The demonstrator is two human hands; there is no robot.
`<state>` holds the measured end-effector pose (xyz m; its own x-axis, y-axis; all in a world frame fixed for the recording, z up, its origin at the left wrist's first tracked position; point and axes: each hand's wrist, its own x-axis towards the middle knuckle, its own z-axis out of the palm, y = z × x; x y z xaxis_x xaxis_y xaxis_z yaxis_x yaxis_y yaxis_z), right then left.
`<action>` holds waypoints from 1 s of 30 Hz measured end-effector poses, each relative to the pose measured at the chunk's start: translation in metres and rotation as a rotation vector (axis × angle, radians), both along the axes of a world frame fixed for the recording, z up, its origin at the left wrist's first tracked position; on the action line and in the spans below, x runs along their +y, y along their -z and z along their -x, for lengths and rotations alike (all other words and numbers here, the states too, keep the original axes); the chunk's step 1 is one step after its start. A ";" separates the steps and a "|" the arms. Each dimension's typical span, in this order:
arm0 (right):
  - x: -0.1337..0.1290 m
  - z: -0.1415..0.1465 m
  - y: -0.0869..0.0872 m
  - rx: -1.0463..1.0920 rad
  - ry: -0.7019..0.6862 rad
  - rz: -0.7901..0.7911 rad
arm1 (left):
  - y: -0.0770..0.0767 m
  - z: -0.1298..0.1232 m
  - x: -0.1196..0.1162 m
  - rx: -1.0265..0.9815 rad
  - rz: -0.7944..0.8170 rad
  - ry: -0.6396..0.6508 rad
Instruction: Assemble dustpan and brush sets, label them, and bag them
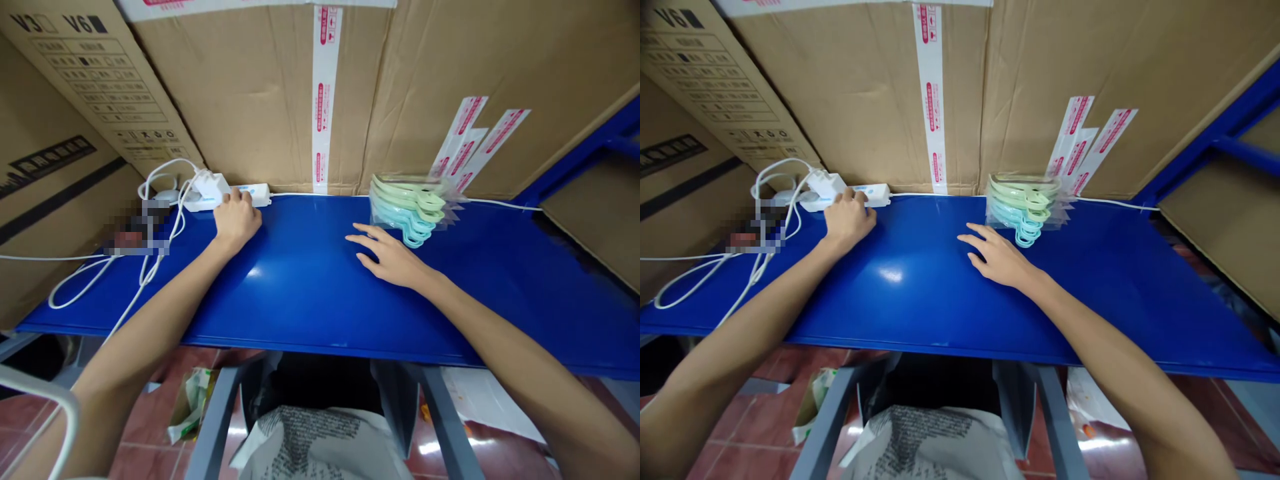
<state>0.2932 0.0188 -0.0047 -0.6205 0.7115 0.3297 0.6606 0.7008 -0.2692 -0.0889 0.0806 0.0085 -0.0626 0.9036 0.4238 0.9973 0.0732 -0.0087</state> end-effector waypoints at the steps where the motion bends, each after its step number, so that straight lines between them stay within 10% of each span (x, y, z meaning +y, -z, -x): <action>1: 0.000 0.000 0.001 -0.004 -0.001 -0.003 | -0.002 0.001 -0.002 0.002 -0.034 -0.024; 7: 0.000 0.000 0.002 -0.030 0.004 -0.011 | -0.005 0.004 -0.008 0.030 -0.063 -0.014; 30: 0.007 0.001 0.003 -0.030 -0.028 -0.072 | 0.026 -0.024 -0.003 -0.147 0.128 0.689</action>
